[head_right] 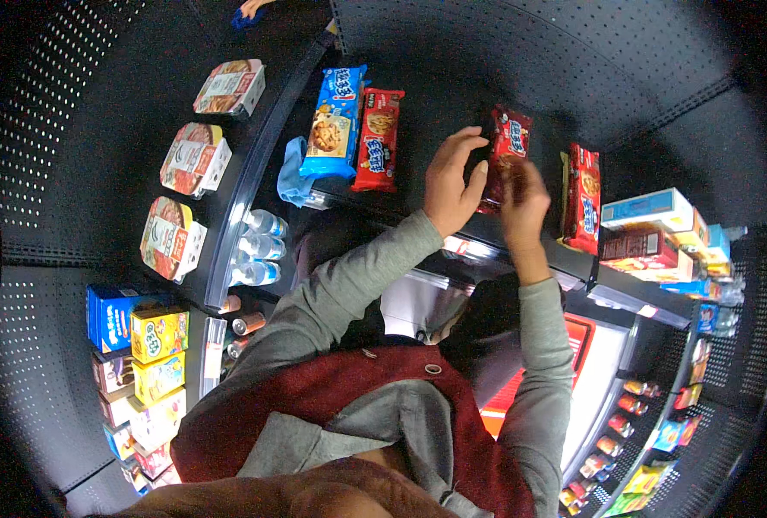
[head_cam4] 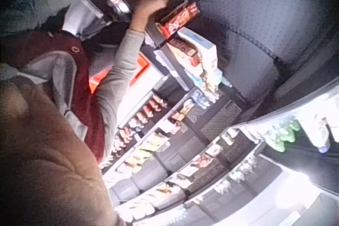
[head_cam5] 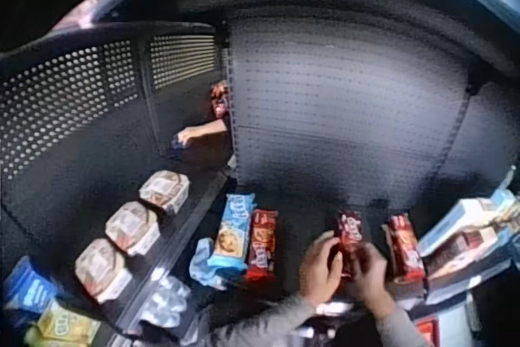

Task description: The person wipes a supermarket shelf with a blue cloth, then picks up and wipes several snack packages and instant noodle cups before placing them back on the shelf. They continue wiping the shelf and handling additional snack boxes, moving them into a red basket.

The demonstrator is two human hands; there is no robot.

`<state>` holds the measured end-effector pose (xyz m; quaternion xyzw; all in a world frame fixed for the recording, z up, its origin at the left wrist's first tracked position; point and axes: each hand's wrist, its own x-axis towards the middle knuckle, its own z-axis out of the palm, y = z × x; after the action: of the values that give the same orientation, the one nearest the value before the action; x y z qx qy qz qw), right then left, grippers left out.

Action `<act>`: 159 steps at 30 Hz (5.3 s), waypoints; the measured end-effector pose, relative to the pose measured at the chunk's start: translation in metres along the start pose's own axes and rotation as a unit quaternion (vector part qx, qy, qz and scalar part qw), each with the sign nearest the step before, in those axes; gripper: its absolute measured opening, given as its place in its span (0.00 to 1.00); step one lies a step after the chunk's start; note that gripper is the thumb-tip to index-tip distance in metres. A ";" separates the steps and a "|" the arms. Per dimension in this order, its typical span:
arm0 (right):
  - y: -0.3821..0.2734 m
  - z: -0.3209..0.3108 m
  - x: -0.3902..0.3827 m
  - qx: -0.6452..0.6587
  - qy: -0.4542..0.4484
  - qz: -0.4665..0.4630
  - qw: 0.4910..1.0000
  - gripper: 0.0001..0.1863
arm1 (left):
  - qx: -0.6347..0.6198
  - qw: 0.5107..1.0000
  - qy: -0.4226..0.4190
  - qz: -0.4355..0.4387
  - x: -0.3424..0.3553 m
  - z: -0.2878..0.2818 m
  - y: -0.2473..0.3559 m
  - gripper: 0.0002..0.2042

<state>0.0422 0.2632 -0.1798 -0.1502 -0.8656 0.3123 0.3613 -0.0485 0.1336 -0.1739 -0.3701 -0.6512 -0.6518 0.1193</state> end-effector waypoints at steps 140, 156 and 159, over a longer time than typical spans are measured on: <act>-0.034 0.131 0.006 0.194 -0.208 0.221 0.933 0.38 | 0.159 0.946 -0.145 -0.242 0.058 -0.083 -0.122 0.18; -0.030 0.119 0.003 0.138 -0.173 0.123 0.967 0.36 | -0.190 0.894 -0.097 -0.394 0.056 -0.099 -0.101 0.18; -0.033 0.115 0.006 0.167 -0.182 0.150 0.957 0.37 | -0.158 0.895 -0.097 -0.406 0.058 -0.097 -0.100 0.18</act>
<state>-0.0459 0.1914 -0.2178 -0.1560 -0.8197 0.5253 0.1670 -0.1844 0.0737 -0.2014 -0.1487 -0.6415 -0.6987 -0.2795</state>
